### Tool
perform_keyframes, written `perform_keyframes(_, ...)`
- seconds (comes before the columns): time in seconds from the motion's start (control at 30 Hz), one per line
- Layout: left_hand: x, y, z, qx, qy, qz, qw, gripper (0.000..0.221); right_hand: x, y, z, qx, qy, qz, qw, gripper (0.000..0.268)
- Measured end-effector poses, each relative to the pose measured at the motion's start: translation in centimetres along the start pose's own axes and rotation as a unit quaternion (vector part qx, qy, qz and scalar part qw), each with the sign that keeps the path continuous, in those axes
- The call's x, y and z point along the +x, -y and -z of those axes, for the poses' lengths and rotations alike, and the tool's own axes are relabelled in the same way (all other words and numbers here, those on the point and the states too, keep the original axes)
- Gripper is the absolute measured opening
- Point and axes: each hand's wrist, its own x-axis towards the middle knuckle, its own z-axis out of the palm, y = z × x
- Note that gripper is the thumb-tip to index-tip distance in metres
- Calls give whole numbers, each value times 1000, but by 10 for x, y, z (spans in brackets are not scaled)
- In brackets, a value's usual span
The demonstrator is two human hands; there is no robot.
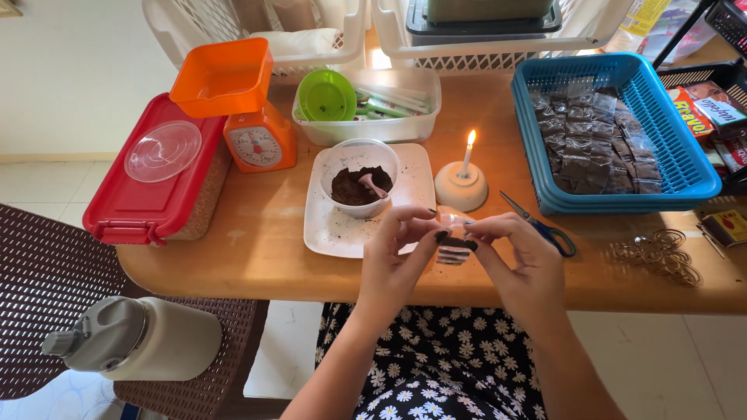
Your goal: Manually sealing small plastic sachets of food powder using a candle flame for heat.
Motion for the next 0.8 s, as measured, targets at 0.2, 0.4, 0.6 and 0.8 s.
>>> perform_keyframes(0.2, 5, -10, -3, 153, -6, -136, 979, 22, -1, 2, 4, -82, -13, 33, 996, 25)
perform_keyframes(0.4, 3, -4, -8, 241, -25, -185, 952, 24, -6, 4, 3, -144, -26, 23, 989, 20)
perform_keyframes(0.6, 4, -16, -6, 203, 4, -142, 969, 17, -4, 4, 8, -129, -13, 13, 992, 17)
perform_keyframes(0.8, 7, -10, 4, -29, 88, 52, 994, 19, 2, -3, 20, 14, 48, -86, 995, 12)
